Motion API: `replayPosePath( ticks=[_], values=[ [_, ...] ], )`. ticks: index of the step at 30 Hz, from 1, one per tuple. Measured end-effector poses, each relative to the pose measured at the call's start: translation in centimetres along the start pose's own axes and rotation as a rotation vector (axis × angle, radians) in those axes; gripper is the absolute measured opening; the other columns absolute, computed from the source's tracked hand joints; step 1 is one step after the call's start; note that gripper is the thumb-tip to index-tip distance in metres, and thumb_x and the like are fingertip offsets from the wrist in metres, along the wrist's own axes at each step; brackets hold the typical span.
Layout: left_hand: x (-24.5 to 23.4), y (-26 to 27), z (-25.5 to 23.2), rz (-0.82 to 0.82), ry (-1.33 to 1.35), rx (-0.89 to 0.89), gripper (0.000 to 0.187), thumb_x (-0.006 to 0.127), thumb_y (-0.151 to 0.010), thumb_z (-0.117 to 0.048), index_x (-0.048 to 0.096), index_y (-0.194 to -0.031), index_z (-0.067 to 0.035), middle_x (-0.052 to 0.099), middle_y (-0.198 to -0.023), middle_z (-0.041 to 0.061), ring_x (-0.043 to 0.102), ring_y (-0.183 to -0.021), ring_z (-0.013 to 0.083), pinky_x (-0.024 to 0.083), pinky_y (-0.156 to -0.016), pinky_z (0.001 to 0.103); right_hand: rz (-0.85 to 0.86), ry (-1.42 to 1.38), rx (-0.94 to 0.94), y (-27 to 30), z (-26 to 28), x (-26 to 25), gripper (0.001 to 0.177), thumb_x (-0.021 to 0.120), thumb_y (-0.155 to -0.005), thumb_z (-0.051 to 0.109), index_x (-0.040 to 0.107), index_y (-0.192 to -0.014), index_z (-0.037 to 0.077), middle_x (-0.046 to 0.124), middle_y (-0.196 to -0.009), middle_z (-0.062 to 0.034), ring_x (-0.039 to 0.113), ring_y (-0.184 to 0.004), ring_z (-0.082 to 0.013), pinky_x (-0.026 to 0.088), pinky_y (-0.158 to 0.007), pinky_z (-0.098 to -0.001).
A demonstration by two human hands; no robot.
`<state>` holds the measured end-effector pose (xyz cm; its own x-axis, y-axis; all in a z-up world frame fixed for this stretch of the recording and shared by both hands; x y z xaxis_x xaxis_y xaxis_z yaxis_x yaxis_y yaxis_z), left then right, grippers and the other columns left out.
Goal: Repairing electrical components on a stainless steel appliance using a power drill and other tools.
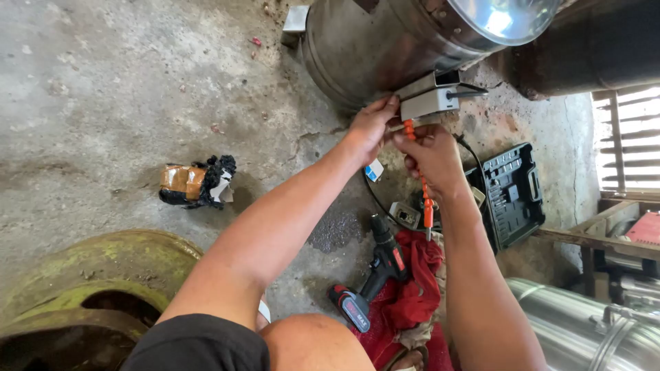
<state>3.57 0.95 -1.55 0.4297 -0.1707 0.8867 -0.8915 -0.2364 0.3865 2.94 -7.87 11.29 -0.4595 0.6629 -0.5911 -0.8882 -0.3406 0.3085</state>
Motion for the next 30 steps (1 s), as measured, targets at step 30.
replayPosePath(
  ticks=[30],
  values=[
    [-1.7, -1.5, 1.5, 0.121, 0.071, 0.051, 0.060, 0.085, -0.088, -0.012, 0.057, -0.141, -0.003, 0.068, -0.116, 0.012, 0.071, -0.100, 0.0307, 0.065, -0.085, 0.055, -0.204, -0.123, -0.061, 2.5, -0.6, 0.6, 0.027, 0.069, -0.102, 0.022, 0.066, -0.122, 0.004, 0.066, -0.079, -0.0088, 0.061, -0.058, -0.0113, 0.053, -0.045, -0.0198]
  ],
)
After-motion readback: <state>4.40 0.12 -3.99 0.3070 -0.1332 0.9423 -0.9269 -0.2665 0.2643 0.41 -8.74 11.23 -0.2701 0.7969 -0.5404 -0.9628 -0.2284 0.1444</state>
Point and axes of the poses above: each hand's wrist, its own y-axis away from the middle knuckle, its own x-axis out of the palm, z = x × y, the point moved 4 cm from there along -y, towards the middle knuckle
